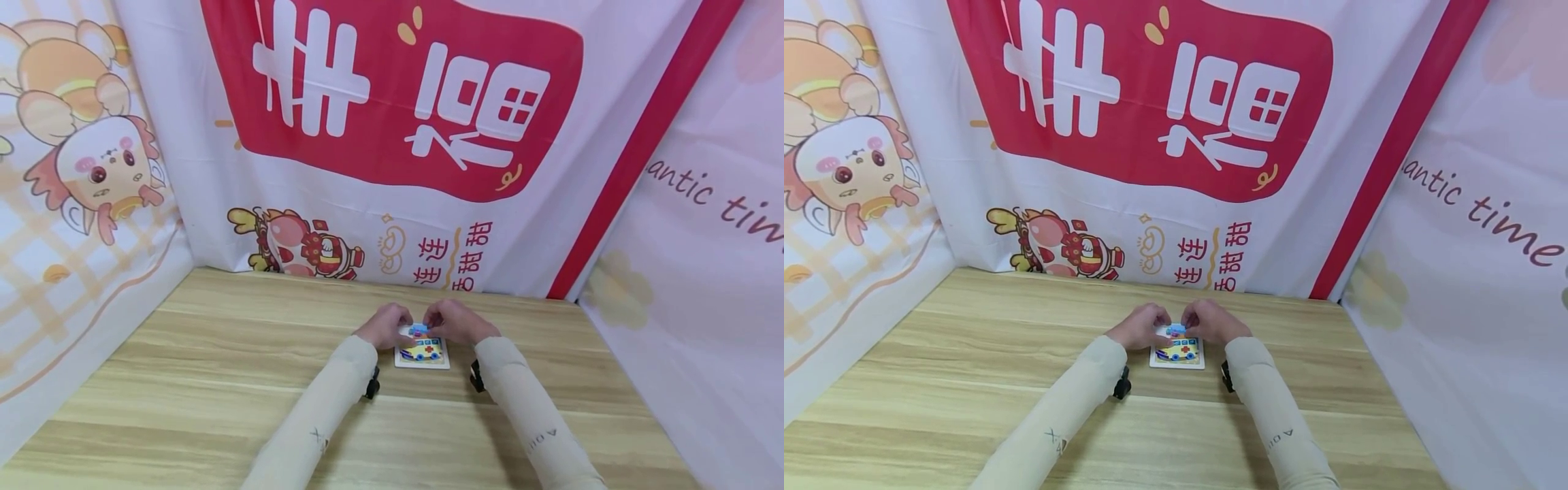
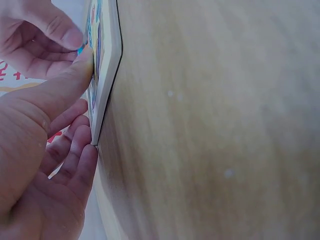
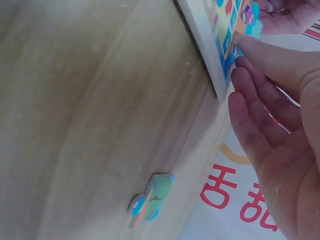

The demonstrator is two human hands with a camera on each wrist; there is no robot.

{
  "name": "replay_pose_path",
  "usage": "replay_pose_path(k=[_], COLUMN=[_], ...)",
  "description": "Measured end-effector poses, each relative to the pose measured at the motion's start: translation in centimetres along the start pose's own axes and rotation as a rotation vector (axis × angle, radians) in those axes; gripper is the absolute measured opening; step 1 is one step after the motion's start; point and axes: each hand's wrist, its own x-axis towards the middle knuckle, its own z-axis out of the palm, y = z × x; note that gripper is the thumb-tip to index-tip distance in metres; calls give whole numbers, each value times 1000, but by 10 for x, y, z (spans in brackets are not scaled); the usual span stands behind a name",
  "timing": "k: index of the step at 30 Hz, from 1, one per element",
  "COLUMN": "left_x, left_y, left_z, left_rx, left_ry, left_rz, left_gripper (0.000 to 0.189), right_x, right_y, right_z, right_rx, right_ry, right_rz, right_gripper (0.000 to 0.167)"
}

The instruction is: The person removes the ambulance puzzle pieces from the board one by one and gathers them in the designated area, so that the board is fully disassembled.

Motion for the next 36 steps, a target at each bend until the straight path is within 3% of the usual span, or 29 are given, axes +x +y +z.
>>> replay_pose_path(k=[7,17,30,36], left_x=[1,-3,-1,-2], left_y=[2,6,4,3], left_z=[0,-1,2,1], left_rx=[7,-23,0,-3], left_ry=[-3,2,9,5], left_rz=[-4,-12,-27,-22], left_gripper=[39,40,41,41], right_x=[-3,-23,-76,-105], right_y=[6,23,89,107], right_z=[3,-18,-46,-61], right_rx=[54,147,100,93], right_ry=[76,145,142,121], right_rz=[1,-33,63,81], right_gripper=[4,3,5,5])
